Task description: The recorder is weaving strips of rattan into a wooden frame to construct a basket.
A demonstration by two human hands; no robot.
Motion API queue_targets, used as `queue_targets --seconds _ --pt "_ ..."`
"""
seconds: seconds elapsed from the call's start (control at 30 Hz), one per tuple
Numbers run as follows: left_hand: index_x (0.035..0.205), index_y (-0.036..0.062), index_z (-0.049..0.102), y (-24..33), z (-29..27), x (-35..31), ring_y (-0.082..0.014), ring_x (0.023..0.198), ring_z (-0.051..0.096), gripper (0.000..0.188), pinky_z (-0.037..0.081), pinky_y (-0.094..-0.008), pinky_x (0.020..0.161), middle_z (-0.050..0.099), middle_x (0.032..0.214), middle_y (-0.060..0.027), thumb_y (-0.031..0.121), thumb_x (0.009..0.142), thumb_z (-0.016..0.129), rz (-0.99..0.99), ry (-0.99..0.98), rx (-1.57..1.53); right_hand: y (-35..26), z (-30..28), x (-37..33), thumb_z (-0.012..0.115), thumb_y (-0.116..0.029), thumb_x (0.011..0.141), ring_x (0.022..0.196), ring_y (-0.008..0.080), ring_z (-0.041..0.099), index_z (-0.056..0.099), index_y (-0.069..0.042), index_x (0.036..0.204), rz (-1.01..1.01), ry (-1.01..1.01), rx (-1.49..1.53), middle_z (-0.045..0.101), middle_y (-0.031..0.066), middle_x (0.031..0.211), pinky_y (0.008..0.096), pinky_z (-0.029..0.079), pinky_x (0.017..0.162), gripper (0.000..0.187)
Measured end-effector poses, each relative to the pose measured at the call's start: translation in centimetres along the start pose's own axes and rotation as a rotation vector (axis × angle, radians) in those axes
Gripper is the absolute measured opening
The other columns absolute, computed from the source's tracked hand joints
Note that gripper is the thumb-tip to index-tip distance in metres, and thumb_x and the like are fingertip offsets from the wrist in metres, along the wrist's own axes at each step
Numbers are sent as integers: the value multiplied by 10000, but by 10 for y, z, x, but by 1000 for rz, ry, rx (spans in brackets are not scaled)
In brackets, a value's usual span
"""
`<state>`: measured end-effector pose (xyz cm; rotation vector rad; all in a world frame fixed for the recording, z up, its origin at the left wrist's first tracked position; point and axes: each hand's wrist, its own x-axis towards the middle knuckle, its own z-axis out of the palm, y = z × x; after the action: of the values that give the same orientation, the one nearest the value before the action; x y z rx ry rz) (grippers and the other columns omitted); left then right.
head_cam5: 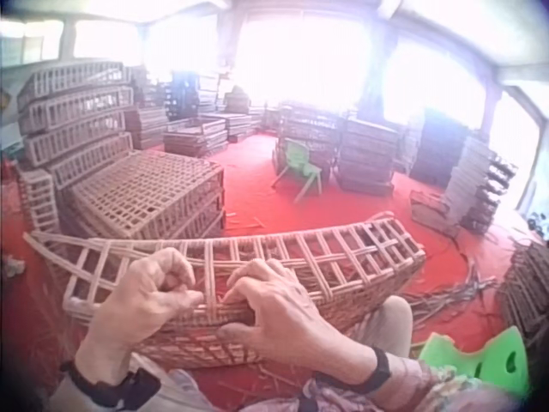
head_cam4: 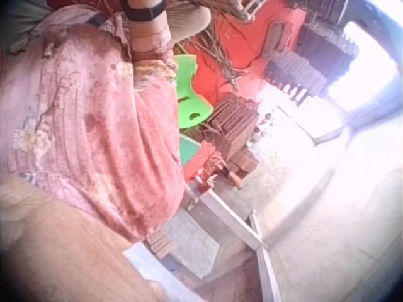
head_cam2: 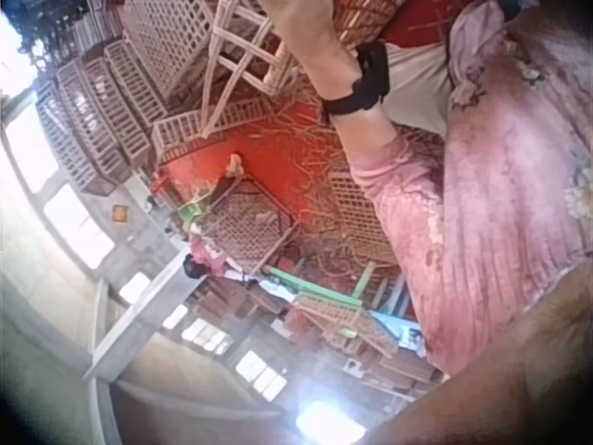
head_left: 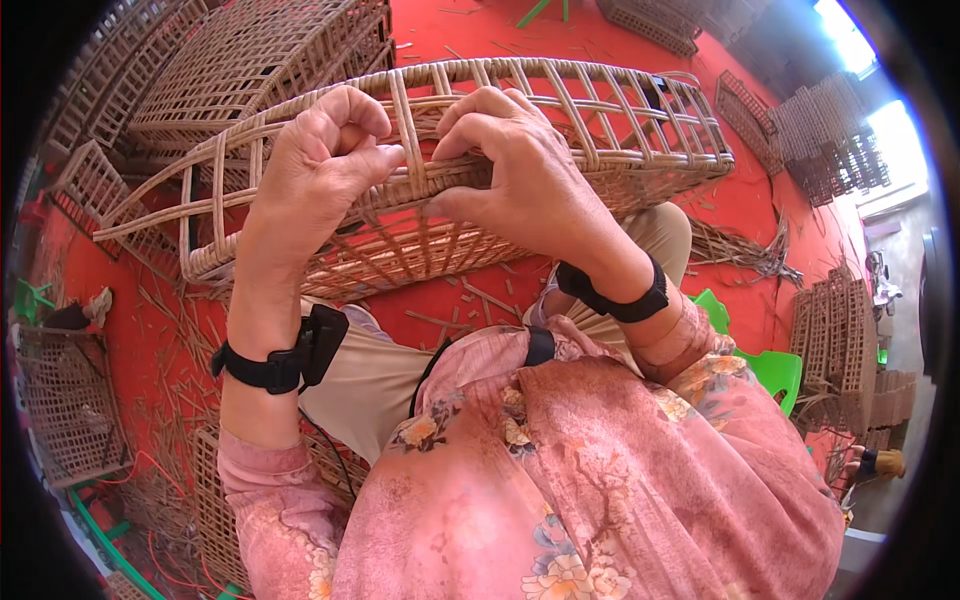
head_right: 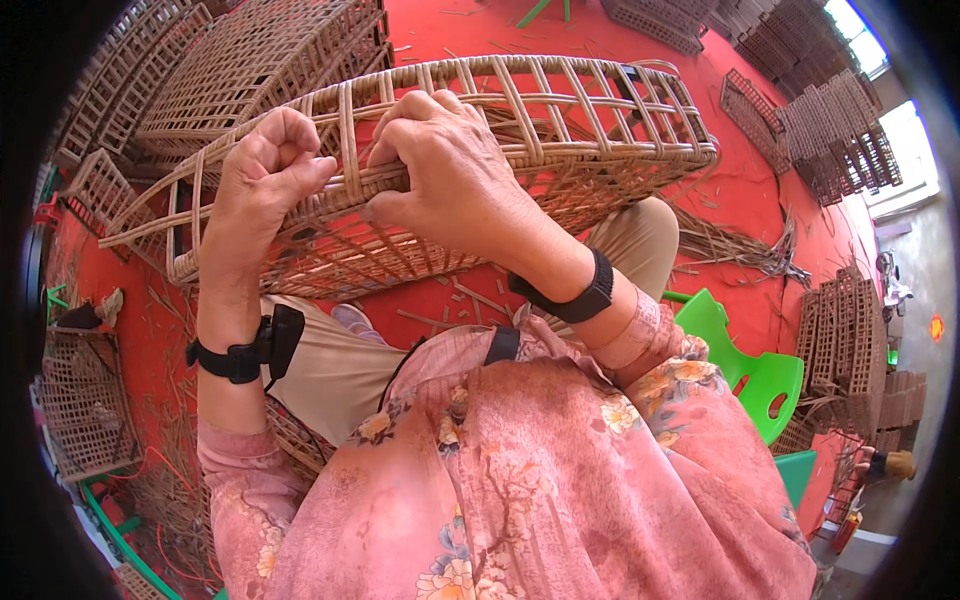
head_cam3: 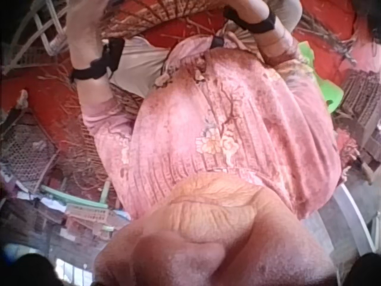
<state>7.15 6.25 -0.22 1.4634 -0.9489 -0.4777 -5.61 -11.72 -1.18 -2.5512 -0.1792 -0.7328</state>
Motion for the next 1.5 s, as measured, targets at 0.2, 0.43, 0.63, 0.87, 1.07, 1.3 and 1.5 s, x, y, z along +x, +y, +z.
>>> queue_targets --seconds 0.2,0.43,0.63,0.87,1.07,1.3,1.5 --pt "926 52 576 -1 1 1 -11 759 502 131 429 -191 680 532 807 59 1 868 682 -32 23 -34 0 7 -5 862 -142 613 1021 290 591 672 -46 904 -37 49 -37 630 67 1054 404 473 894 360" --pt "887 57 564 -4 -2 1 -26 753 504 130 436 -206 677 525 807 54 -27 853 657 1 24 35 -14 9 -8 850 -178 613 1003 280 596 698 -84 948 -137 157 -283 630 55 1038 423 462 891 379" --pt "882 58 559 -5 -2 -1 -31 758 503 129 441 -211 688 525 818 52 -35 855 644 20 8 23 -15 14 -12 843 -193 628 951 272 606 708 -89 1010 -156 129 -350 632 42 1006 419 444 888 418" --pt "871 59 550 -6 -3 -1 -38 769 483 129 431 -214 691 519 812 47 -36 857 636 33 -12 48 -8 14 -8 839 -208 630 898 242 596 713 -116 999 -228 133 -378 622 28 952 396 416 855 401" --pt "855 64 528 -2 -5 -1 -21 711 454 142 383 -210 614 502 770 56 -35 863 629 36 -51 84 4 24 -18 804 -197 652 896 210 571 694 -132 988 -293 220 -332 585 7 925 388 398 848 360" --pt "869 74 508 -6 -7 -4 1 669 406 167 337 -197 584 457 737 76 -44 865 626 9 -4 106 7 1 -34 842 -188 665 1027 247 575 680 -123 1136 -128 349 -328 610 25 1044 406 441 901 503" --pt "855 76 514 -6 -2 -3 0 679 411 168 352 -196 612 458 754 78 -50 855 625 2 19 50 19 -13 -34 835 -157 651 997 263 564 701 -152 1031 -120 146 -307 599 25 977 413 440 888 404"
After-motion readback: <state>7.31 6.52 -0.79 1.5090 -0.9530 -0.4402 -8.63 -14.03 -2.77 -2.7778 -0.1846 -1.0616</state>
